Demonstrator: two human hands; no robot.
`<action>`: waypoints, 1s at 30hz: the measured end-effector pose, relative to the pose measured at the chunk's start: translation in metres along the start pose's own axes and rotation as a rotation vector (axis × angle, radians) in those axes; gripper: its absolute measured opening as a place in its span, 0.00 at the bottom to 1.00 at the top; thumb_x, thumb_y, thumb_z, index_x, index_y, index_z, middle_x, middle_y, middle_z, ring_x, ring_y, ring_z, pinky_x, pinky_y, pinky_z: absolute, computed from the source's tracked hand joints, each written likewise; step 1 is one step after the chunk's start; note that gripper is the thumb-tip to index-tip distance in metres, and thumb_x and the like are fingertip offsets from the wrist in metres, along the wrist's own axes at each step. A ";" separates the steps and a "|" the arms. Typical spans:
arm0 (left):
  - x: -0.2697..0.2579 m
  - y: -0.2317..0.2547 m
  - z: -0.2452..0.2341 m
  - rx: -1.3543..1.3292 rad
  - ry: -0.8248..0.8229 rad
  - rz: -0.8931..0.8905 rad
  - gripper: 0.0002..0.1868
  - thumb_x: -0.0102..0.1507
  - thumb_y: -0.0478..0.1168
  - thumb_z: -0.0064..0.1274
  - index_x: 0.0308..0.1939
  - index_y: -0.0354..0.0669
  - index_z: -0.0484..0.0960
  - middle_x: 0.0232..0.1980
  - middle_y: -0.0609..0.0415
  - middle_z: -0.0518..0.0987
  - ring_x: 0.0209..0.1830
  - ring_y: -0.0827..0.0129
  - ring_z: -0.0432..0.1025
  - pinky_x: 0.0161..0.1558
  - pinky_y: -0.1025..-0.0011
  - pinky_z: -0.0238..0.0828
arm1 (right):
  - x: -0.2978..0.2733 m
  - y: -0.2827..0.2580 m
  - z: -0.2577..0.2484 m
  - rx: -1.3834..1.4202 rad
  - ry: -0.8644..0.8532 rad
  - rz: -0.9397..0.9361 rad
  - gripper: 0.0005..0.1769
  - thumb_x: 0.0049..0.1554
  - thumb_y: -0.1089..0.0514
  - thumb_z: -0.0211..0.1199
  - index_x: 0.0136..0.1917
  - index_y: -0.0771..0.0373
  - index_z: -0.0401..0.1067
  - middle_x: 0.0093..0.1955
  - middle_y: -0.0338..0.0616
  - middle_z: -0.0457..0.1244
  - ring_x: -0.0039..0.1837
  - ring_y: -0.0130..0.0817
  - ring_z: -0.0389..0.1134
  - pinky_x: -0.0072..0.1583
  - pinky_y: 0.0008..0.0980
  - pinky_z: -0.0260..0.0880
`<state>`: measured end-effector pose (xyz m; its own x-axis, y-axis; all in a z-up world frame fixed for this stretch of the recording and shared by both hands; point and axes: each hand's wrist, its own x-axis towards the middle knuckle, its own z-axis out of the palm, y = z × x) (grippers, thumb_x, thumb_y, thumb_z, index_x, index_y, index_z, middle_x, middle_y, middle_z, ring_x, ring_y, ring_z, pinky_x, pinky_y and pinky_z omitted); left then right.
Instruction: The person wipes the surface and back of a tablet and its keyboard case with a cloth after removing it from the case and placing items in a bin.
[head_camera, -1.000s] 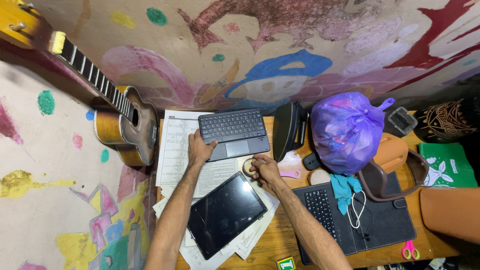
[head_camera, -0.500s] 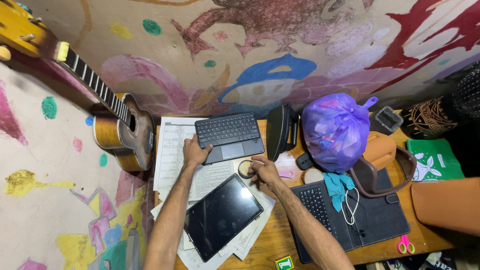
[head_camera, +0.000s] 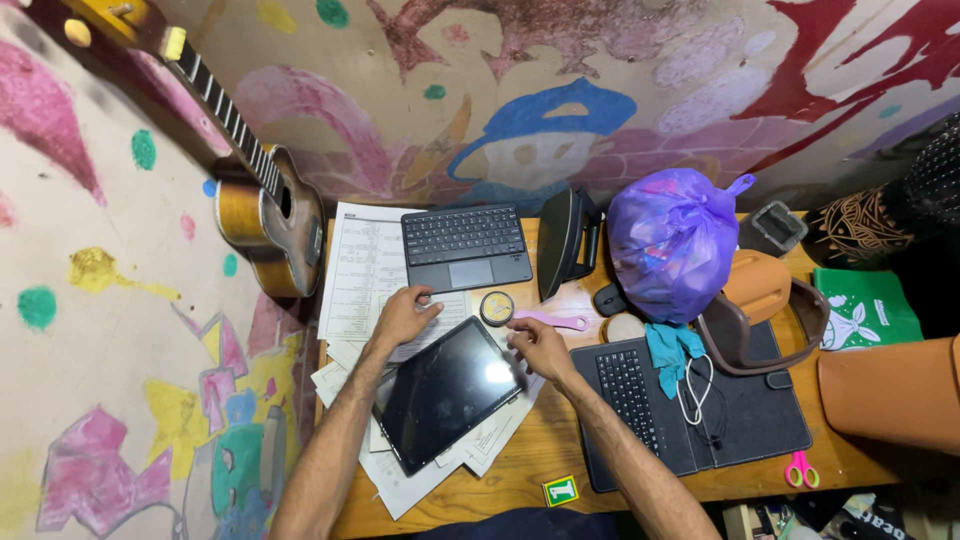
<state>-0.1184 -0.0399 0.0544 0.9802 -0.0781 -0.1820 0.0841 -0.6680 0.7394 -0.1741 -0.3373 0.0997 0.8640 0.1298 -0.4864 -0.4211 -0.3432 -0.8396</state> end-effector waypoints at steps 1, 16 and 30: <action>-0.009 0.002 0.001 0.005 -0.035 -0.036 0.28 0.60 0.52 0.63 0.58 0.40 0.81 0.51 0.44 0.82 0.48 0.58 0.78 0.51 0.62 0.75 | -0.006 0.002 0.002 -0.065 -0.002 0.004 0.20 0.59 0.55 0.63 0.63 0.61 0.74 0.44 0.41 0.71 0.40 0.28 0.71 0.36 0.29 0.68; -0.099 0.018 0.014 0.337 -0.356 -0.192 0.57 0.49 0.57 0.75 0.75 0.46 0.62 0.72 0.44 0.64 0.71 0.51 0.59 0.69 0.49 0.60 | -0.042 0.062 0.019 -0.455 0.078 -0.153 0.27 0.54 0.52 0.68 0.64 0.63 0.72 0.58 0.54 0.69 0.56 0.45 0.74 0.58 0.39 0.73; -0.110 0.019 0.030 0.399 -0.345 -0.192 0.74 0.38 0.51 0.83 0.80 0.51 0.51 0.76 0.48 0.55 0.75 0.50 0.50 0.69 0.40 0.53 | -0.034 0.113 0.036 -0.360 0.209 -0.055 0.33 0.51 0.50 0.70 0.67 0.64 0.70 0.58 0.60 0.69 0.60 0.49 0.72 0.62 0.40 0.71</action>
<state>-0.2303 -0.0663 0.0689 0.8331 -0.1202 -0.5399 0.1149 -0.9172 0.3815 -0.2606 -0.3474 0.0127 0.9356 -0.0217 -0.3524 -0.2813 -0.6491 -0.7068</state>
